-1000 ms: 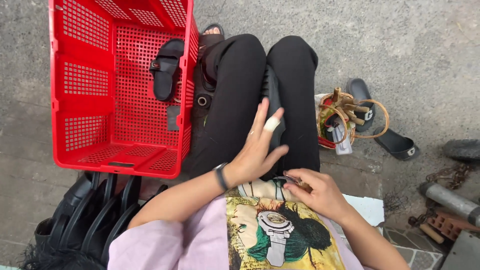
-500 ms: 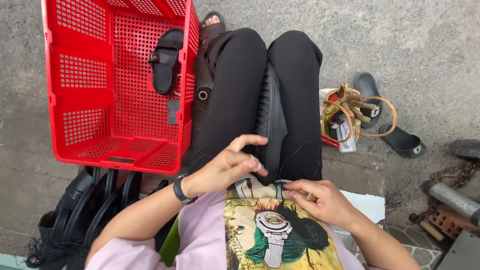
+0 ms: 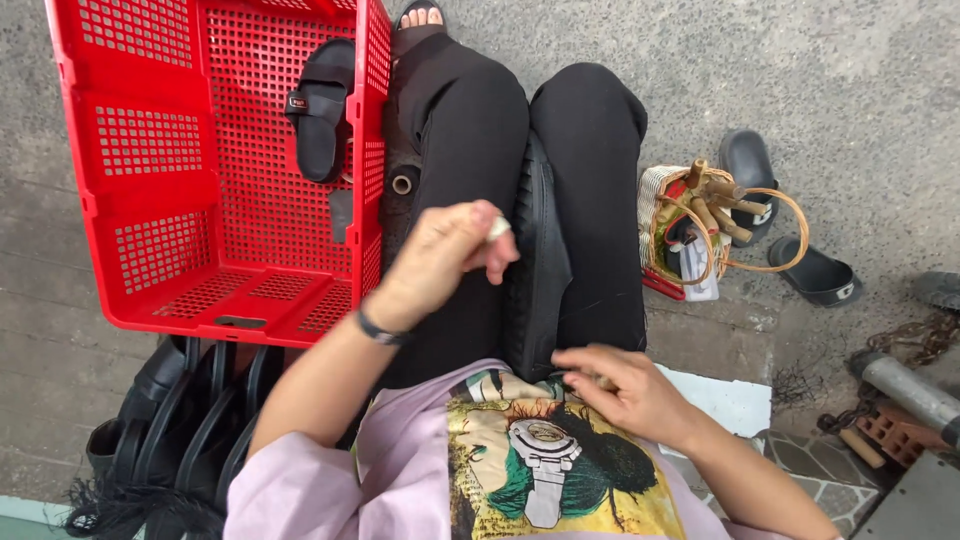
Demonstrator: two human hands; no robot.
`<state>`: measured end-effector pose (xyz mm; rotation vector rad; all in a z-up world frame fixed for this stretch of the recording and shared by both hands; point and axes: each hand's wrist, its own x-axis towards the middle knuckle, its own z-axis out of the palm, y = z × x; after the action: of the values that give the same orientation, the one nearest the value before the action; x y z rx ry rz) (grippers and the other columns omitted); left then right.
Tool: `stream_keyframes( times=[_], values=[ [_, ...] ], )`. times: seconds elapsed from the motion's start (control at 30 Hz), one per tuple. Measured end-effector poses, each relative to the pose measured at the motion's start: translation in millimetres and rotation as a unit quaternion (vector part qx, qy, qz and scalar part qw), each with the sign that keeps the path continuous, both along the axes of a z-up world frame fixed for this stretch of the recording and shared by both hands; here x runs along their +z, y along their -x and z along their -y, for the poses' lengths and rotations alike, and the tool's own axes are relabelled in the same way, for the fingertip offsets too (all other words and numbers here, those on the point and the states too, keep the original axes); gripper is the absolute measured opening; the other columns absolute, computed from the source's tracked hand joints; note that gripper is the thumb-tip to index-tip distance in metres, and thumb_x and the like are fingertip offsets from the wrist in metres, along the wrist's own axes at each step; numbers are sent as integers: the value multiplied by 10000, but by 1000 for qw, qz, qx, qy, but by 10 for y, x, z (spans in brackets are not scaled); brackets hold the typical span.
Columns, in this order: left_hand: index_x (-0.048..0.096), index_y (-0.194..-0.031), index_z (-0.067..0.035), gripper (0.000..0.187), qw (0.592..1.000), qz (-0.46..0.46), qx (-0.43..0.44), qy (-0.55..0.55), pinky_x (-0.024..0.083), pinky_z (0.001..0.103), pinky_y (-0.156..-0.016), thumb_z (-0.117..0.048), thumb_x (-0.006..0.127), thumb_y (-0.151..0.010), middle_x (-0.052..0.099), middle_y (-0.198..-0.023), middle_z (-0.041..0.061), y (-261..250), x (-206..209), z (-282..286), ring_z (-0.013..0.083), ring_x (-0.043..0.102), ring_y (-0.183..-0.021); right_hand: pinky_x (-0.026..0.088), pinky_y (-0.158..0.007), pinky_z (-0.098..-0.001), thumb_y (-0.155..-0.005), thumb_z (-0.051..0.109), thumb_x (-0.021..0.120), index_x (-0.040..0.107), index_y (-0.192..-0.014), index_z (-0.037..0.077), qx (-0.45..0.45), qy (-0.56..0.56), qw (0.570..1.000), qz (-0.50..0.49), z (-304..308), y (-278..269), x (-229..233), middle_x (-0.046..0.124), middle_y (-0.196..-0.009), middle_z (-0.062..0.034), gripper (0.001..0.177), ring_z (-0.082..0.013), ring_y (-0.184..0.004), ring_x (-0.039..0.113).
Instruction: Hand-stitching the sole of a black sandal to repair it while sitting on the ground.
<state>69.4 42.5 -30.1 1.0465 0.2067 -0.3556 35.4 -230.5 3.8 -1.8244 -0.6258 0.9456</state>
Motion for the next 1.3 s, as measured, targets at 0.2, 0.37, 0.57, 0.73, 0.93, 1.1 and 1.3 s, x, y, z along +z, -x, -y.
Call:
stream_keyframes(
  times=[0.2,0.37,0.57,0.73,0.93,1.1,1.3],
  values=[
    [584,-1162,-4,358,606,252,31,-754,467,475,-777,-73,735,-844,479,-1238,221,230,383,-720,434,509,-1092,585,-616,-312,-903,122,527,545,-1331,106,-62,30,940,335,261,-99,41,376,-1327,-205,429,-249,-867,636],
    [609,-1149,-7,351,833,271,-5,-483,472,480,-897,-10,701,-810,577,-1129,207,497,560,-160,438,566,-1080,563,-465,-340,-924,230,491,496,-1367,181,2,67,955,287,122,132,60,610,-878,-81,446,-256,-587,680],
    [564,-1249,-7,459,904,262,-105,-320,547,411,-787,-49,696,-812,637,-1068,153,667,526,273,331,647,-966,489,-425,-324,-880,189,564,484,-1349,92,-91,-9,984,153,172,256,45,634,-706,-78,486,-250,-458,613],
    [479,-1343,-9,582,874,328,-105,-342,509,464,-826,-70,712,-812,576,-1163,179,718,541,378,373,592,-1027,433,-424,-278,-806,105,662,644,-1162,37,-200,-80,973,79,200,373,-65,679,-607,-54,363,-164,-407,540],
    [44,-1518,-135,931,890,308,-225,-250,271,463,-1178,-257,711,-879,197,-1530,210,742,628,353,368,244,-1439,443,-578,-238,-856,87,635,633,-912,40,-258,-152,949,99,-83,211,112,646,-779,-101,73,-145,-618,580],
    [-251,-1441,-148,1102,932,229,-279,31,273,424,-1172,-224,681,-858,-104,-1598,204,695,685,405,290,66,-1505,437,-548,-201,-877,126,646,541,-1179,87,-223,-197,947,125,-205,90,139,565,-901,-101,322,-138,-760,546],
    [-238,-1460,-189,1059,926,183,-280,178,107,528,-1212,-314,645,-889,-246,-1583,116,631,704,322,280,-136,-1508,442,-761,-325,-1040,258,363,382,-1363,82,-123,-215,959,141,-213,-5,184,524,-946,-113,368,-193,-853,512]
  ],
)
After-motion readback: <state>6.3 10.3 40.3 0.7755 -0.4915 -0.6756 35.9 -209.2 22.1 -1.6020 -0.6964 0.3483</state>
